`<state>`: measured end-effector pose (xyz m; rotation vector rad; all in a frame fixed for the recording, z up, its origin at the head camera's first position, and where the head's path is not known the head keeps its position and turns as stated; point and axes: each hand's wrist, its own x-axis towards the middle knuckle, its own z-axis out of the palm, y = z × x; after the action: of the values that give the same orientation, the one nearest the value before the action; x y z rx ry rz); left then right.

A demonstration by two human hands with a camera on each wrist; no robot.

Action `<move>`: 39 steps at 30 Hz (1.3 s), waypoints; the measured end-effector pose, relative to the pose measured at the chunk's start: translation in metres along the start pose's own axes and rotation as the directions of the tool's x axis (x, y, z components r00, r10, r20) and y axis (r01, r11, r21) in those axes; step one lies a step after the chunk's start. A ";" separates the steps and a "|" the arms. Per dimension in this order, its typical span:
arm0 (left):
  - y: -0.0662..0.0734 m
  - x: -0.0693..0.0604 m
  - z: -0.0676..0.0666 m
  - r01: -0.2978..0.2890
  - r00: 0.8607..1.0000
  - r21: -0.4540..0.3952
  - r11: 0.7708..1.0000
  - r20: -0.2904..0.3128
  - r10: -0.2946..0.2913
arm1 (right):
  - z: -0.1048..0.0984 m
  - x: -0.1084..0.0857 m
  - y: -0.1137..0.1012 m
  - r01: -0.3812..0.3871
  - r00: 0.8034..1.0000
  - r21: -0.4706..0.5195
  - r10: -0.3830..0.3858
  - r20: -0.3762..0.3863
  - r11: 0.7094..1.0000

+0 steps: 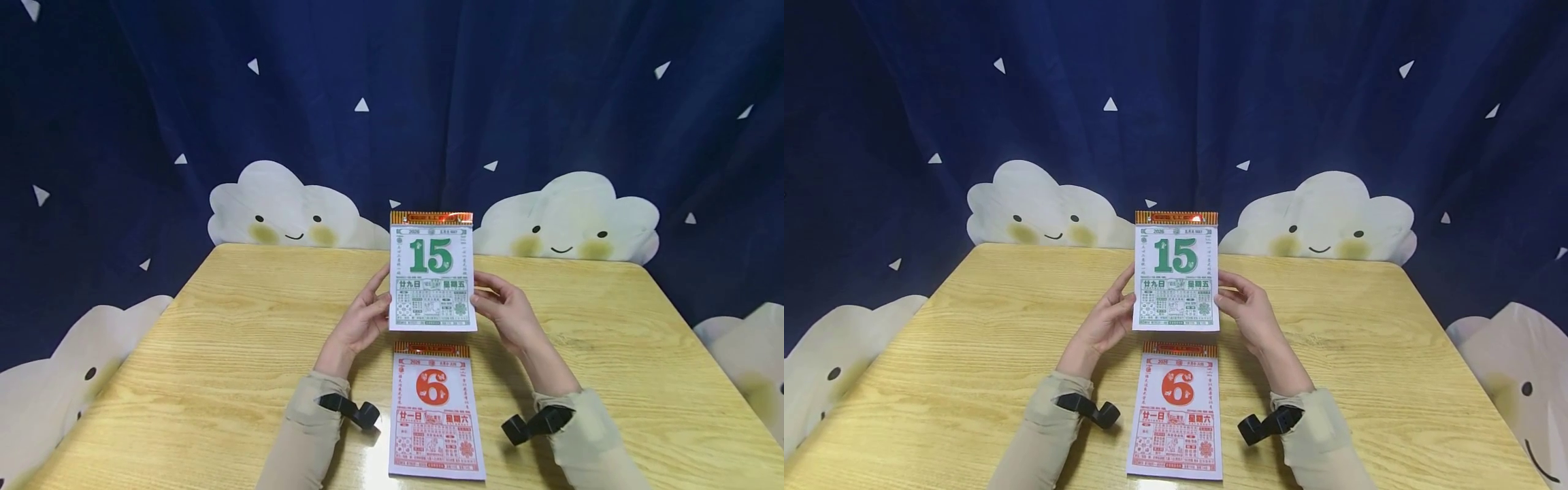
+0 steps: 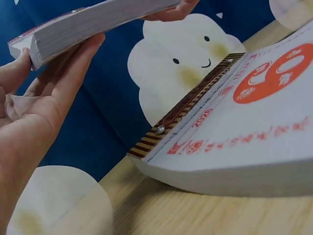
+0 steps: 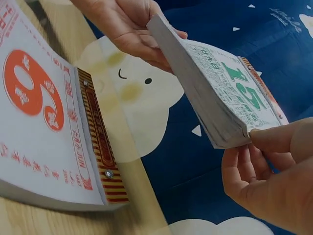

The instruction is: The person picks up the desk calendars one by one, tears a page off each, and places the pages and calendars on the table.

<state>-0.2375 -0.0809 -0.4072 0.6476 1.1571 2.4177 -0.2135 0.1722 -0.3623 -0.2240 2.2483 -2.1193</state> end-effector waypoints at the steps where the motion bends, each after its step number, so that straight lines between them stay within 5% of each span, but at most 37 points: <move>1: 0.000 0.000 0.000 -0.006 1.000 -0.010 1.000 -0.005 0.006 | 0.000 -0.001 -0.002 0.009 1.000 -0.047 -0.010 -0.009 0.999; 4: 0.000 0.000 0.000 -0.025 1.000 -0.030 0.999 -0.015 0.025 | 0.003 -0.002 -0.006 0.069 0.997 -0.217 -0.076 -0.025 0.974; 7: -0.001 -0.001 -0.001 -0.043 0.999 -0.044 0.998 -0.011 0.043 | 0.006 -0.004 -0.010 0.192 0.975 -0.405 -0.222 -0.028 0.894; 9: -0.001 -0.001 -0.002 -0.054 0.999 -0.049 0.997 -0.002 0.054 | 0.007 -0.006 -0.009 0.289 0.935 -0.531 -0.354 -0.022 0.797; 14: -0.002 -0.002 -0.004 -0.064 0.998 -0.054 0.996 0.014 0.065 | 0.014 -0.009 -0.010 0.486 0.790 -0.713 -0.603 0.111 0.506; 17: -0.004 -0.002 -0.004 -0.067 0.997 -0.056 0.996 0.020 0.068 | 0.018 -0.011 -0.010 0.594 0.739 -0.690 -0.619 0.266 0.413; 23: -0.004 -0.001 -0.004 -0.069 0.997 -0.066 0.995 0.029 0.071 | 0.023 -0.011 -0.009 0.665 0.717 -0.664 -0.544 0.436 0.343; 33: -0.004 0.000 -0.003 -0.067 0.997 -0.071 0.995 0.034 0.069 | 0.025 -0.013 -0.010 0.663 0.707 -0.689 -0.548 0.447 0.293; 39: -0.006 0.001 -0.004 -0.065 0.998 -0.071 0.995 0.020 0.067 | 0.028 -0.013 -0.008 0.650 0.707 -0.694 -0.583 0.401 0.311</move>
<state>-0.2397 -0.0797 -0.4140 0.6994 1.0519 2.4877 -0.1967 0.1457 -0.3571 -1.3930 3.2486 -0.8832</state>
